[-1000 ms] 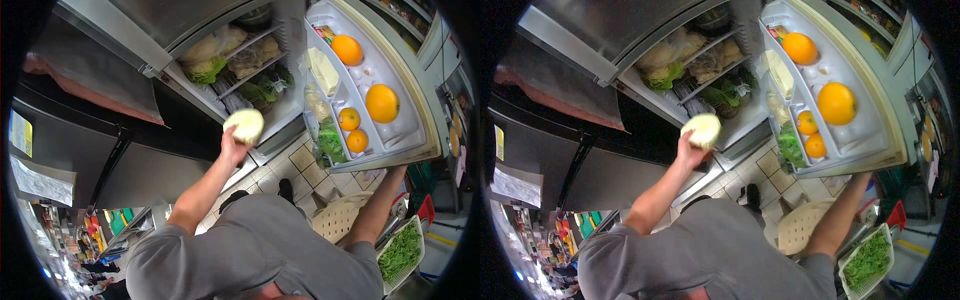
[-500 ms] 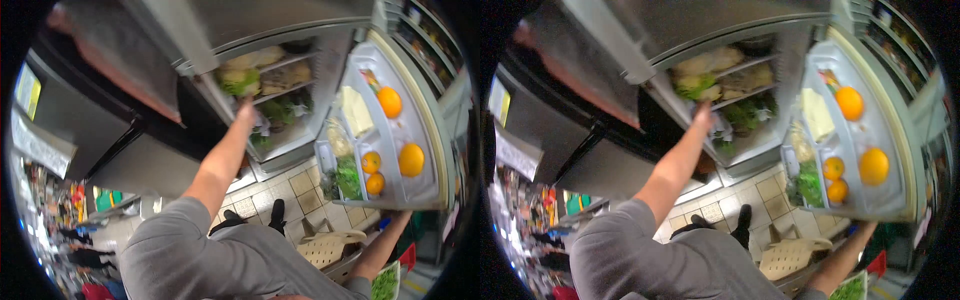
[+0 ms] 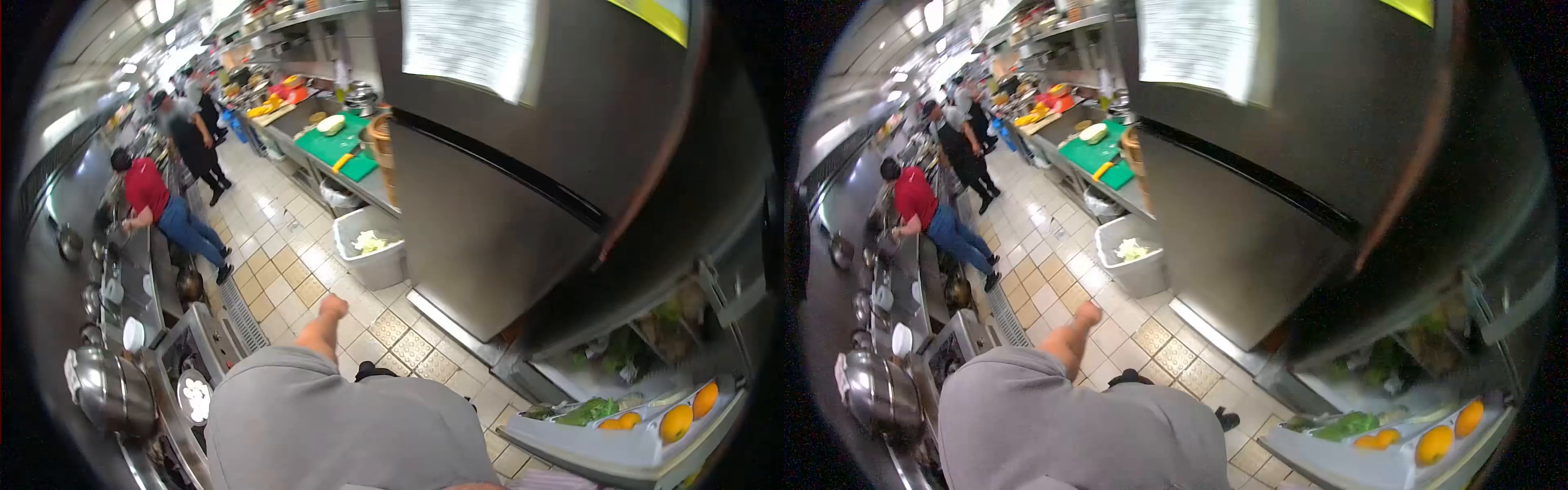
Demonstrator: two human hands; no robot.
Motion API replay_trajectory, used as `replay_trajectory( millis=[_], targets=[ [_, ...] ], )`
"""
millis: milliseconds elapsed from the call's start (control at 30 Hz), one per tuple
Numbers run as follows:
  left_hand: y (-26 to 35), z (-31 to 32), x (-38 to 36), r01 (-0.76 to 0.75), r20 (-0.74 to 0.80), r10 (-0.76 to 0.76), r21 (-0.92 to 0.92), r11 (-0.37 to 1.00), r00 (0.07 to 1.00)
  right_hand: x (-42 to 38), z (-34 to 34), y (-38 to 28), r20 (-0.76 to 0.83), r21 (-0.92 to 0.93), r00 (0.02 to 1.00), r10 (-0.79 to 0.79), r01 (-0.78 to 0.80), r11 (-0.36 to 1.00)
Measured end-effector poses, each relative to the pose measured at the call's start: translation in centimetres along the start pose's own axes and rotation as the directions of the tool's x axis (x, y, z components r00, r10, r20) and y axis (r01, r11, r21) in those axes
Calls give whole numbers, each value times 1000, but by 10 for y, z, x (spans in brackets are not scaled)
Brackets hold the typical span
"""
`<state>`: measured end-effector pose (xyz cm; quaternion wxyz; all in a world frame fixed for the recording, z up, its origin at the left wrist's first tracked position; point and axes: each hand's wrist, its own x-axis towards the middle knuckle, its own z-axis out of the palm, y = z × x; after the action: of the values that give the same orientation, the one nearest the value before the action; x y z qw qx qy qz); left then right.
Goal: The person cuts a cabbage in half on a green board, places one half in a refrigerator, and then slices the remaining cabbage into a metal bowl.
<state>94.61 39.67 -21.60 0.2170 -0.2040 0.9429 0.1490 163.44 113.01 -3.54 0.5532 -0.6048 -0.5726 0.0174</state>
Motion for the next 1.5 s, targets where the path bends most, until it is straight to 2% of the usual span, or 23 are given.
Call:
replay_trajectory(
  millis=[100, 167, 267, 300, 333, 367, 400, 500, 567, 600, 633, 667, 700, 767, 867, 933, 1000, 1033, 1067, 1167, 1233, 1400, 1500],
  targets=[
    [-95, -40, 45, -37, -37, 34, -96, 995, 999, -40, 115, -16, 278, 269, 957, -84, 6, 963],
    [-147, -43, 66, -115, 32, 118, -84, 990, 992, -119, 79, -216, 246, 524, 966, -80, -63, 849],
    [-220, 2, 80, -155, 157, 174, -126, 980, 972, -122, 202, -194, 67, 254, 974, -216, 193, 948],
    [-241, 18, 80, -140, 246, 175, -152, 978, 953, -144, 212, -220, 193, 144, 970, -149, 122, 982],
    [-258, 30, 69, -40, 329, 124, -251, 967, 936, -163, 228, -239, 316, 18, 945, -79, 77, 997],
    [-270, 39, 47, 185, 430, 16, -421, 888, 903, -207, 266, -226, 307, 82, 925, -223, 208, 975],
    [-281, 44, 30, 361, 503, -53, -539, 761, 862, -284, 230, -299, 389, 267, 870, -304, 210, 941],
    [-300, 14, 16, 478, 557, -65, -642, 599, 828, -428, 195, -415, 757, 475, 344, -556, 295, 829],
    [-321, -3, 46, 484, 511, -109, -694, 533, 853, -489, 182, -459, 910, 402, -266, -319, 368, 839],
    [-329, -17, 63, 479, 483, -131, -723, 498, 866, -530, 259, -376, 820, 479, -536, -203, 447, 755],
    [-337, -29, 81, 460, 440, -163, -741, 490, 883, -550, 257, -406, 683, 472, -725, 87, 529, 705],
    [-347, -38, 101, 434, 390, -193, -764, 478, 900, -580, 245, -431, 682, 229, -639, 355, 648, 727],
    [-351, -50, 123, 409, 341, -227, -786, 464, 912, -613, 250, -450, 670, 335, -623, 404, 739, 584],
    [-356, -81, 150, 393, 284, -287, -791, 468, 915, -707, 330, -370, 623, 770, -767, -157, 565, 297],
    [-380, -115, 189, 308, 148, -291, -702, 642, 945, -765, 273, -561, 618, 658, -786, -22, 501, 562],
    [-395, -134, 191, 193, 0, -218, -467, 863, 976, -843, 304, -617, 458, 831, -888, -49, 408, 377],
    [-410, -143, 211, 254, 45, -274, -541, 802, 961, -912, 330, -681, 283, 945, -930, -235, 229, 232],
    [-424, -142, 216, 291, 79, -300, -569, 769, 951, -900, 282, -780, 394, 854, -914, -93, 327, 404],
    [-428, -146, 208, 371, 152, -366, -654, 659, 918, -922, 284, -806, 354, 870, -884, -307, 191, 454],
    [-422, -161, 217, 534, 371, -511, -817, 218, 776, -996, 292, -912, 230, 937, -845, -483, 59, 343],
    [-425, -171, 228, 580, 452, -503, -805, 127, 736, -1032, 280, -979, 179, 944, -800, -572, -25, 330],
    [-480, -188, 294, 616, 541, -319, -559, 554, 778, -1090, 228, -1073, 292, 856, -816, -499, -10, 516],
    [-527, -229, 365, 461, 531, -214, -391, 796, 820, -1156, 257, -1050, 287, 714, -760, -583, -236, 659]
  ],
)
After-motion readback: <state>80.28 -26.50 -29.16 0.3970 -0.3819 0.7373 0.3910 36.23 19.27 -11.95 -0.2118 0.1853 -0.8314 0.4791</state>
